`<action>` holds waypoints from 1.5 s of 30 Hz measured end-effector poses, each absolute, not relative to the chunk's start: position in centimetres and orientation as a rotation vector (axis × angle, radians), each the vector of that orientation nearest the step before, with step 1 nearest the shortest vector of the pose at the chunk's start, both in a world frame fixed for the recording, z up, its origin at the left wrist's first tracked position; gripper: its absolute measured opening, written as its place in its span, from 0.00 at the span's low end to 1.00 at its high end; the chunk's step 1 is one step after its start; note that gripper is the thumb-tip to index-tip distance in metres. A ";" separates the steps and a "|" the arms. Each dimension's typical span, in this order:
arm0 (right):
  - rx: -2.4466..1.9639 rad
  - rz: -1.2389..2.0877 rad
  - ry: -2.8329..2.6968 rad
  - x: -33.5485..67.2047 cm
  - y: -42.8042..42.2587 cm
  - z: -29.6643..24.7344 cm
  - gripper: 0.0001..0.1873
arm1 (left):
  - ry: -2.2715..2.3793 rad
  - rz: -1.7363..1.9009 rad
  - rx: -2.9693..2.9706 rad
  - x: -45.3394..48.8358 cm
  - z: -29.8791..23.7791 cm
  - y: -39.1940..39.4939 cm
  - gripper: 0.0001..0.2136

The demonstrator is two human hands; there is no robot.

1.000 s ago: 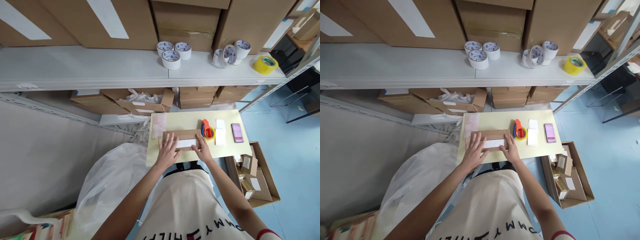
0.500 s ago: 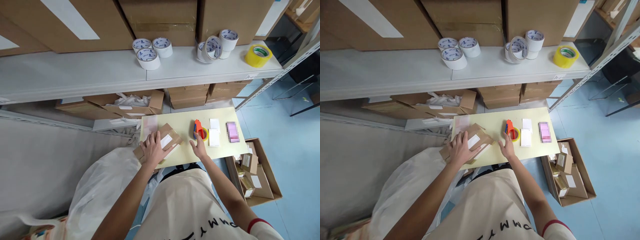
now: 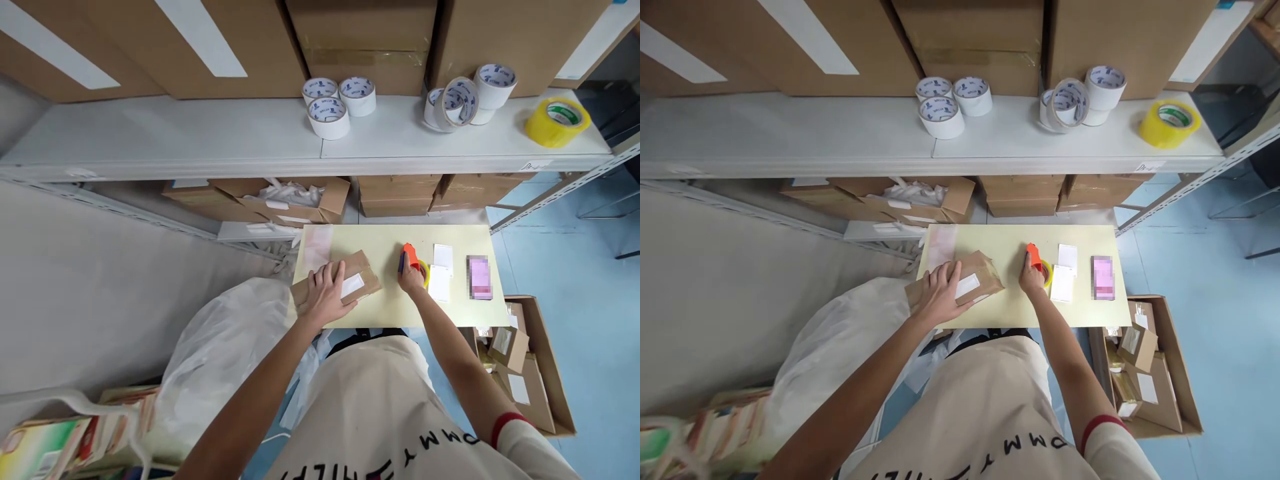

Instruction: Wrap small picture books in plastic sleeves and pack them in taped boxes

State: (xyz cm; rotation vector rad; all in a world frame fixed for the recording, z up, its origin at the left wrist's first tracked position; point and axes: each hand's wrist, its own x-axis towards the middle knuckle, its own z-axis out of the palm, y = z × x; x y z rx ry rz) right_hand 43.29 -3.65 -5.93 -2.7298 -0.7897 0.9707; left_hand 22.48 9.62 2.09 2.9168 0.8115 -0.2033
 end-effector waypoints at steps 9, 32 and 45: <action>-1.768 0.562 -0.483 46.4 -12.4 2.0 0.30 | 0.252 -0.158 2.903 25.0 2.0 6.7 0.48; -2.038 0.934 -1.081 40.8 -5.4 4.3 0.25 | 0.484 -0.080 2.765 20.1 -4.5 4.5 0.36; -1.951 0.940 -1.094 42.0 -6.6 2.9 0.28 | 0.634 0.230 1.344 21.4 -1.6 6.7 0.33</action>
